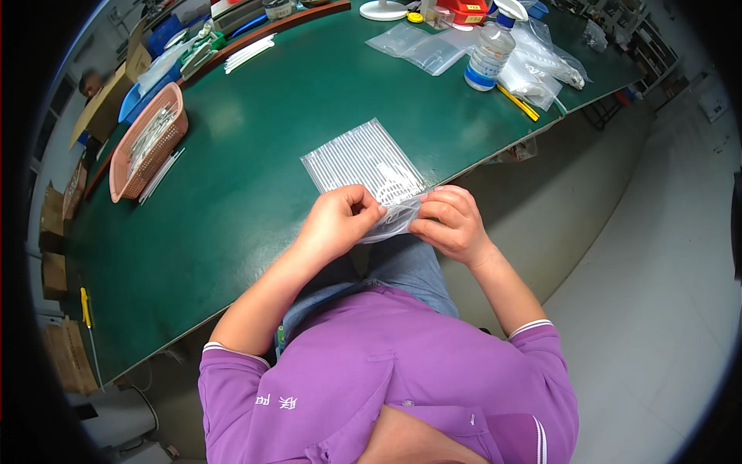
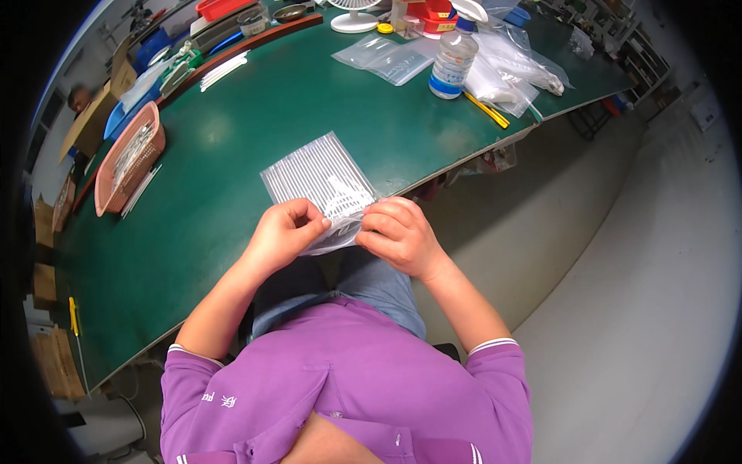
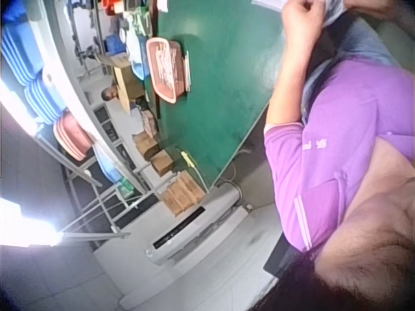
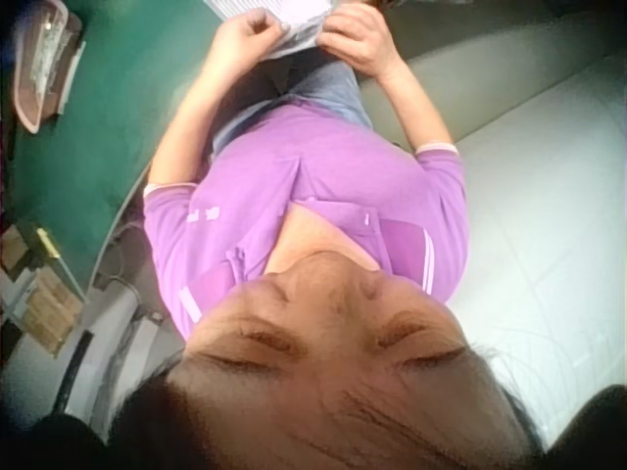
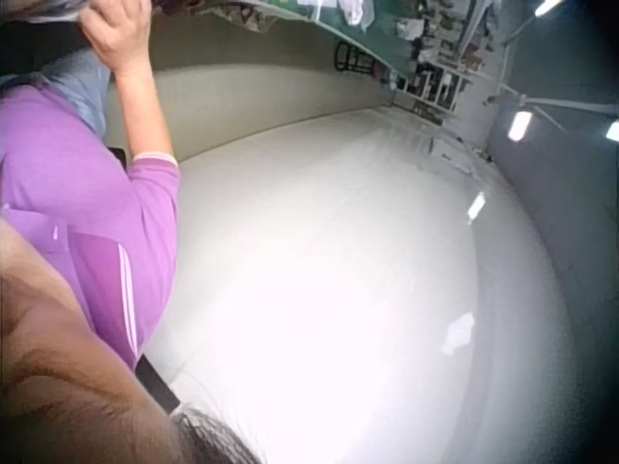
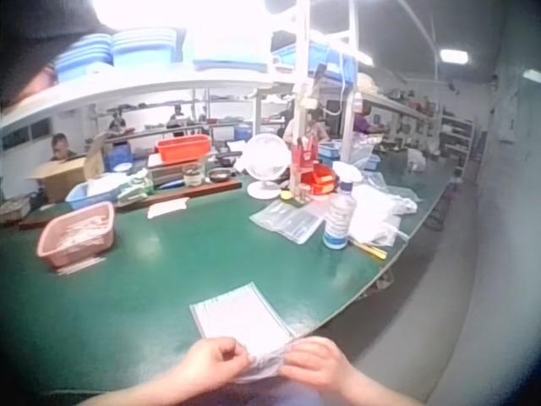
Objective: The person arranges a bundle of thin white rods on a green workbench, aligns them, and places them into a clear plastic bag. They then seal the bag and place it on the table.
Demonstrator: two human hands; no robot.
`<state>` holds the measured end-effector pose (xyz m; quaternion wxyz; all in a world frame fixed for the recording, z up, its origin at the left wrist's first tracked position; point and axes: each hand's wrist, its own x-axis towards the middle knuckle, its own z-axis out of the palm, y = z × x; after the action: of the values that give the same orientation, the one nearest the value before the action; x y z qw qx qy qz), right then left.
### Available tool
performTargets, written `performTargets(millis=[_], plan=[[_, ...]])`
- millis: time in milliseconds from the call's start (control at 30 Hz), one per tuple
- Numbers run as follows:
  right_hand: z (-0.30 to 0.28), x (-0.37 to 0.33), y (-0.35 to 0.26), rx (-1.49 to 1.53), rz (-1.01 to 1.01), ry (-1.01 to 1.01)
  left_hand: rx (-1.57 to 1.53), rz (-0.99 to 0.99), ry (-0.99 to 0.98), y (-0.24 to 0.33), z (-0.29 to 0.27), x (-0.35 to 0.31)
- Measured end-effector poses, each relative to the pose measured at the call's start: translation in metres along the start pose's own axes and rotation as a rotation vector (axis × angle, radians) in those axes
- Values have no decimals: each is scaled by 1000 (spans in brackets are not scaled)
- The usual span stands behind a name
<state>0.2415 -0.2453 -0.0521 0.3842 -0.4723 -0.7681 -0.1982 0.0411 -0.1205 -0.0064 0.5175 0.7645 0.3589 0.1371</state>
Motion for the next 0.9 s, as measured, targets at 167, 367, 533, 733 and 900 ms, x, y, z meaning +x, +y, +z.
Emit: performTargets(millis=[167, 367, 533, 733, 900], plan=[[1, -6, -6, -17, 39, 26, 153, 278, 144, -9, 9, -3], [8, -18, -8, -25, 61, 38, 155, 380, 235, -14, 15, -1], [6, -15, -11, -12, 124, 34, 121, 350, 206, -16, 11, 2], [1, -10, -10, -3, 112, -9, 115, 342, 191, -18, 9, 1], [4, -17, -8, -75, 63, -58, 116, 334, 190, -17, 10, 0]])
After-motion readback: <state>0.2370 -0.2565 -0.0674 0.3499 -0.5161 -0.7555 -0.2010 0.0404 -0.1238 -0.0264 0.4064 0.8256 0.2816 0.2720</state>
